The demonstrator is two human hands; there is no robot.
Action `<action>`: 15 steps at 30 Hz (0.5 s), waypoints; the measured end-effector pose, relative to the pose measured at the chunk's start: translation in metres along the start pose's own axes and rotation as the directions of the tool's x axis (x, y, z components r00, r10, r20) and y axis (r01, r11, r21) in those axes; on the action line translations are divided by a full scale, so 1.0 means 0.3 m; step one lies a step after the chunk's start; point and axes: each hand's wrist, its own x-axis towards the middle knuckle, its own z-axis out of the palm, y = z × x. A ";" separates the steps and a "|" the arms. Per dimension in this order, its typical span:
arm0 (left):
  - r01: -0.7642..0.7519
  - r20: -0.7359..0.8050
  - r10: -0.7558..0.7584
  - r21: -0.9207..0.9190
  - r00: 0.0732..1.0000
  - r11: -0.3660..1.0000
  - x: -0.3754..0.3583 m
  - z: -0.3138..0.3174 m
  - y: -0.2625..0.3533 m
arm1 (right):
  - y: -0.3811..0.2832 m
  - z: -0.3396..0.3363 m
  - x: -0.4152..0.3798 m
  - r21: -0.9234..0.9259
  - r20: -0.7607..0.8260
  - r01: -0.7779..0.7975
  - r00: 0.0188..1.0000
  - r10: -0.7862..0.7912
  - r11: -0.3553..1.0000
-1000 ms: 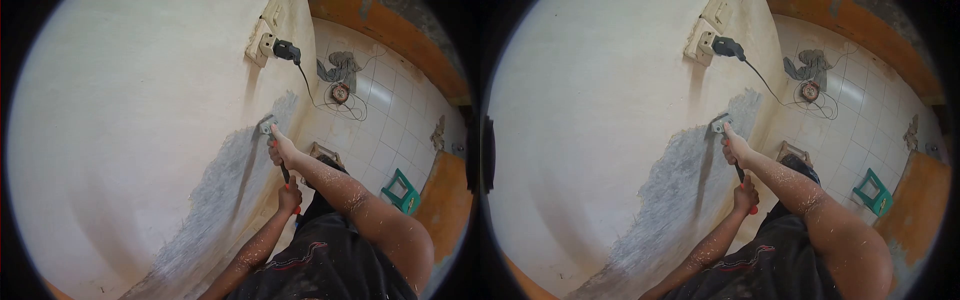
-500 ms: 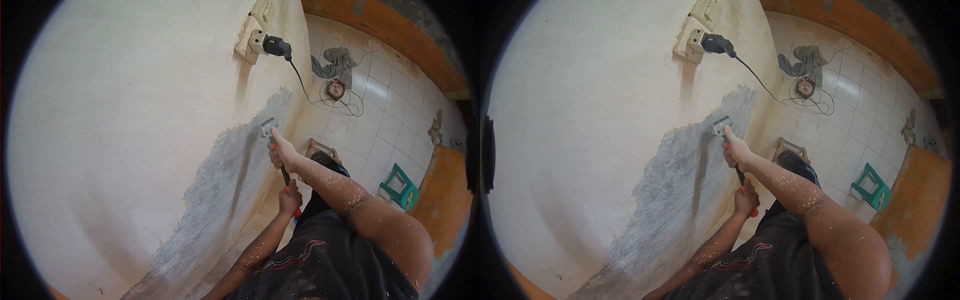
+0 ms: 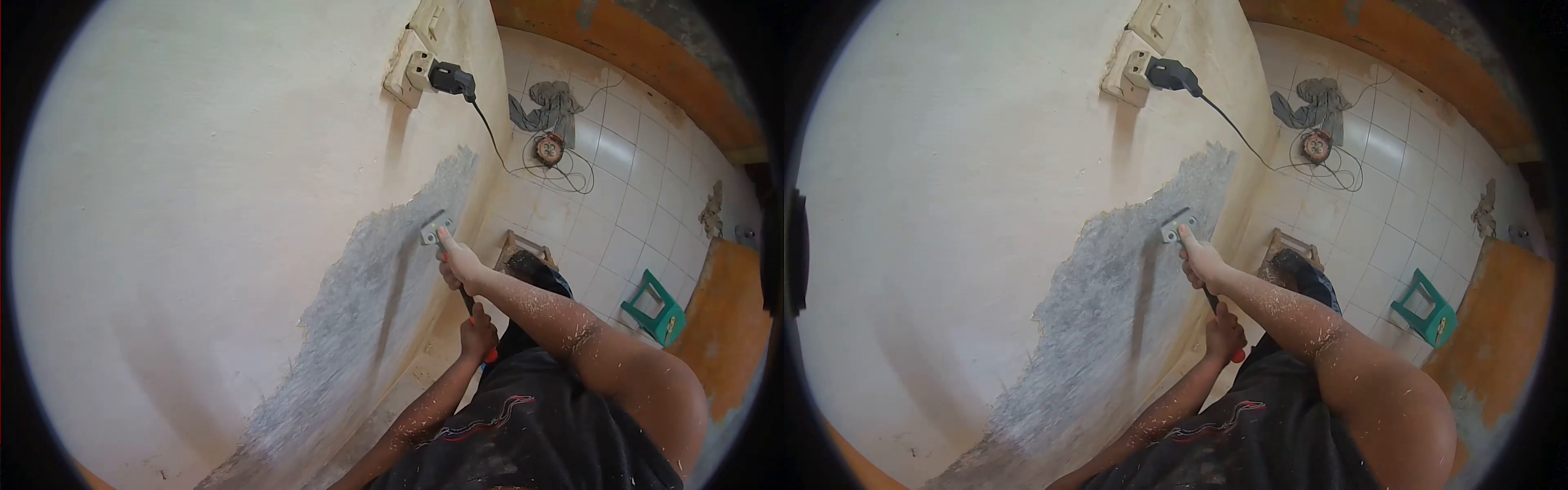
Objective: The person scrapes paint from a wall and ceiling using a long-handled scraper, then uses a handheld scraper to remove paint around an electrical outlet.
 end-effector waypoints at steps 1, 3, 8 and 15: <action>-0.047 -0.048 0.046 -0.025 0.998 0.999 0.024 0.011 0.036 | -0.028 0.041 0.004 -0.024 0.029 0.096 0.995 -0.096 0.995; -0.175 -0.026 0.176 0.047 0.984 0.984 0.058 -0.007 0.128 | -0.104 0.082 0.000 -0.001 0.091 0.186 0.978 -0.186 0.982; -0.131 -0.001 0.132 0.040 0.991 0.991 0.032 0.029 0.107 | -0.106 0.057 -0.032 0.002 0.082 0.162 0.983 -0.161 0.987; -0.057 -0.003 0.057 -0.061 0.998 0.997 0.054 0.017 0.080 | -0.106 0.077 -0.004 -0.038 0.070 0.122 0.990 -0.119 0.992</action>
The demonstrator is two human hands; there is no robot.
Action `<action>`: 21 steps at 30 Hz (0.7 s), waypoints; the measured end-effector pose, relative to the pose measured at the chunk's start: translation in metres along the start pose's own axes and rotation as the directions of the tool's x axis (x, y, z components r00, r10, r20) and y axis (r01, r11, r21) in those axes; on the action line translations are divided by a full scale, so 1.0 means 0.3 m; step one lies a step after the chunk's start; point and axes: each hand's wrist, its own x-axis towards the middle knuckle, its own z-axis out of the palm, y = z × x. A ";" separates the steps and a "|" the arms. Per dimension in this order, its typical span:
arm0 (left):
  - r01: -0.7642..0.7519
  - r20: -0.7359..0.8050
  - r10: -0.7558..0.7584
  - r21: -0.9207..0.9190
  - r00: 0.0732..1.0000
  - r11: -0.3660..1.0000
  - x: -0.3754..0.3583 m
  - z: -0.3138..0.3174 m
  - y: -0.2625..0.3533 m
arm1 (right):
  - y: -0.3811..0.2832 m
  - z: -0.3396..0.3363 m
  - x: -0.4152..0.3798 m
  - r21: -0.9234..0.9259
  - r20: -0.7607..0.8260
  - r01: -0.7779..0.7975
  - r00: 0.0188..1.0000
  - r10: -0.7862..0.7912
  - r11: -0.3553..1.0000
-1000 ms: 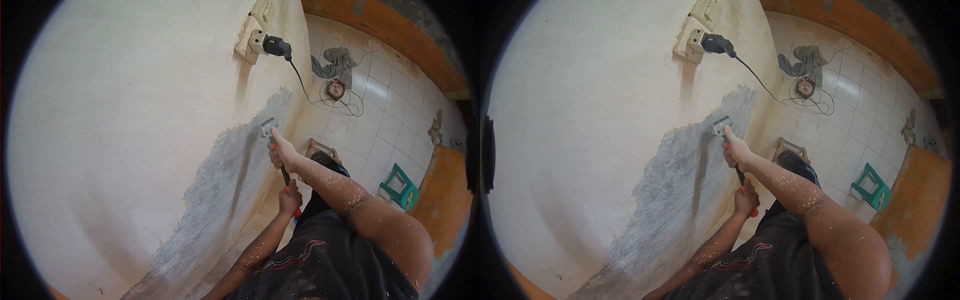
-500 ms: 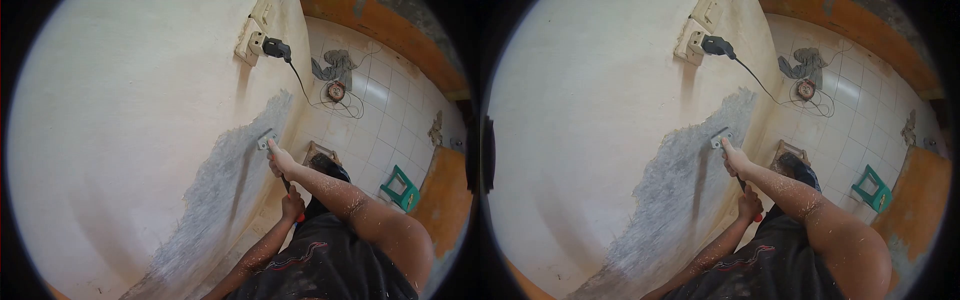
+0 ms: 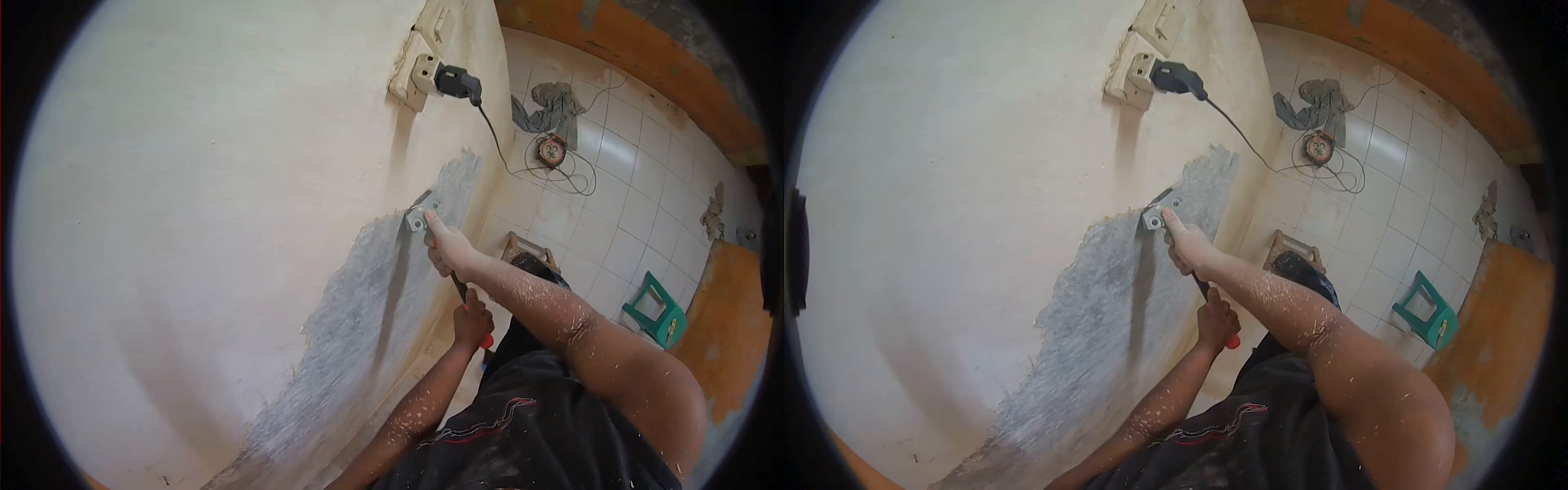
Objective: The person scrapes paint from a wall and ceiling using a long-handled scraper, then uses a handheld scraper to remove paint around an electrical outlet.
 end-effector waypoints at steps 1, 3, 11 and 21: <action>-0.011 0.048 0.012 -0.032 0.999 0.999 0.007 0.001 0.030 | 0.014 0.000 -0.004 0.005 0.003 -0.012 1.000 0.012 1.000; 0.033 0.028 -0.032 -0.040 0.999 0.999 0.008 0.020 0.040 | -0.001 -0.025 -0.008 0.018 -0.023 -0.006 1.000 0.007 1.000; -0.279 -0.002 0.286 0.213 0.958 0.936 0.026 -0.002 -0.077 | 0.046 -0.030 -0.005 -0.093 -0.069 -0.029 0.997 0.023 0.995; -0.182 0.052 0.176 0.157 0.983 0.971 0.014 0.008 -0.056 | 0.037 -0.048 -0.030 -0.086 -0.123 -0.062 0.991 0.051 0.994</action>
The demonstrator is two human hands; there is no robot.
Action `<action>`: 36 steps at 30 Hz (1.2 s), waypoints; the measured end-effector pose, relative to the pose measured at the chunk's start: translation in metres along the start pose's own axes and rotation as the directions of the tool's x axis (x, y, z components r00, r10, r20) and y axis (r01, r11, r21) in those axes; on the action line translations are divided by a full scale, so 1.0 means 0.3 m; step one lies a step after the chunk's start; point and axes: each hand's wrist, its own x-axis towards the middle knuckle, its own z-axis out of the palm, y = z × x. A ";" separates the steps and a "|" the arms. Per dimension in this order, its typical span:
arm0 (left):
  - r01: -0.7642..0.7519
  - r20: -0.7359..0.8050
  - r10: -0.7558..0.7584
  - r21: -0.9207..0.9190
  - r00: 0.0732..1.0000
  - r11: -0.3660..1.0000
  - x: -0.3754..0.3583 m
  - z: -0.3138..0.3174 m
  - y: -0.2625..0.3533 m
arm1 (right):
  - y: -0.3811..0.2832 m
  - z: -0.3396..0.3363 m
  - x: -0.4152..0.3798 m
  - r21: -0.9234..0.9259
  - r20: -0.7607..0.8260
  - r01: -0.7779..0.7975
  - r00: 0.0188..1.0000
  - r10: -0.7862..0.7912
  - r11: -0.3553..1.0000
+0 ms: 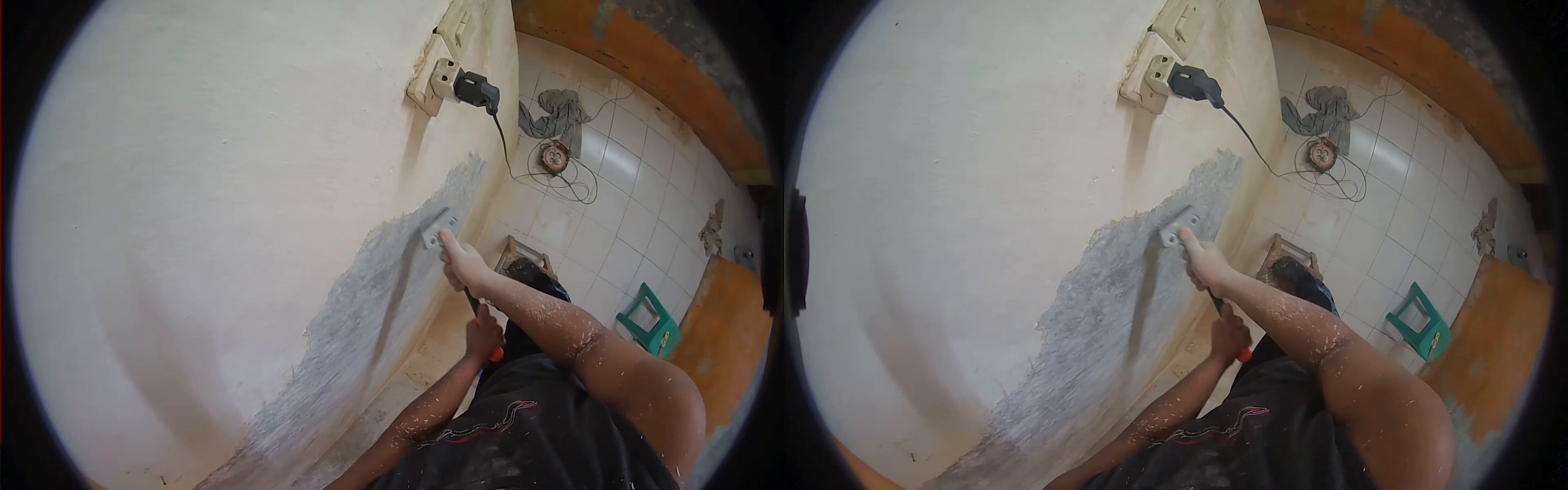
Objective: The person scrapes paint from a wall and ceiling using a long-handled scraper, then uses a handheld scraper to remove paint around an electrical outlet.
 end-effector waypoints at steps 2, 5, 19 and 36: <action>-0.031 -0.037 0.030 -0.013 0.999 0.999 0.009 0.001 0.029 | -0.066 0.069 -0.001 -0.011 0.028 0.122 0.992 -0.122 0.992; 0.224 0.058 -0.217 -0.173 0.974 0.959 0.017 -0.016 0.053 | -0.062 0.035 -0.013 0.012 0.061 0.104 0.993 -0.105 0.994; 0.175 -0.005 -0.176 -0.109 0.984 0.979 0.018 -0.019 -0.019 | -0.005 -0.009 0.017 0.053 0.072 0.128 0.989 -0.132 0.990; 0.104 0.150 -0.107 0.023 0.983 0.994 0.222 0.070 -0.085 | -0.027 -0.190 0.114 0.036 0.024 0.228 0.973 -0.229 0.973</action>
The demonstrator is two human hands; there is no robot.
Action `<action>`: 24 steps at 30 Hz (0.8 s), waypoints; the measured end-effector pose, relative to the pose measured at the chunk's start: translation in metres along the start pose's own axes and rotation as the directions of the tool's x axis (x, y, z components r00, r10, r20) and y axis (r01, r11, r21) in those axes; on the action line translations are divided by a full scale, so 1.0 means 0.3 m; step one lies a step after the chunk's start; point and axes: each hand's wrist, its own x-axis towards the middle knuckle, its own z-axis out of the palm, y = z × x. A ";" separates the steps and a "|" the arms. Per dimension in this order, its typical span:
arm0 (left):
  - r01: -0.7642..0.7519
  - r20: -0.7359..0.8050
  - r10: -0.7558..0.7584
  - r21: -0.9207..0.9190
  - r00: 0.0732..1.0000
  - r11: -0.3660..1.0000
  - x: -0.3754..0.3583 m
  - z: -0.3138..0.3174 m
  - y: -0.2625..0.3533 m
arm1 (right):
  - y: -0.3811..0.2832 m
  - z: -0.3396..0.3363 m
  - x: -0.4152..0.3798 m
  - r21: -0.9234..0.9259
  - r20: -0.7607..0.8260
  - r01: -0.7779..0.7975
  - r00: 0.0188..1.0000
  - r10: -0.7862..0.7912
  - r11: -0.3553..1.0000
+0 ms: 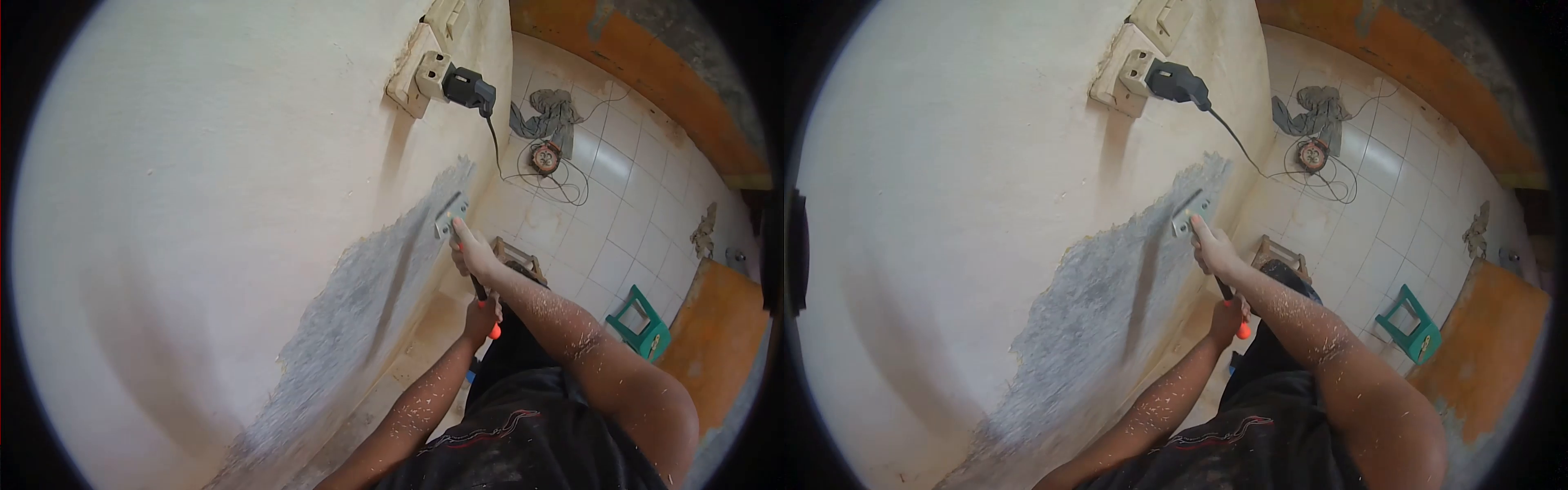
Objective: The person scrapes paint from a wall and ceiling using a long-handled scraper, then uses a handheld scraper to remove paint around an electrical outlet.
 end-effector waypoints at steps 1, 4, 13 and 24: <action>0.013 -0.044 -0.016 -0.063 0.999 0.998 0.011 0.014 -0.028 | 0.020 -0.031 0.004 0.026 0.001 -0.063 0.998 0.063 0.998; 0.054 -0.090 -0.069 -0.157 0.994 0.986 0.065 0.019 -0.075 | 0.063 -0.093 0.021 0.004 0.142 0.042 0.989 -0.042 0.999; -0.106 0.056 0.116 -0.156 0.992 0.982 0.300 -0.009 -0.089 | -0.016 -0.114 0.095 -0.258 0.185 0.293 0.950 -0.250 0.921; -0.418 -0.299 0.383 -0.062 0.874 0.906 0.403 0.108 -0.176 | 0.017 -0.156 0.219 -0.575 -0.057 0.130 0.979 -0.198 0.808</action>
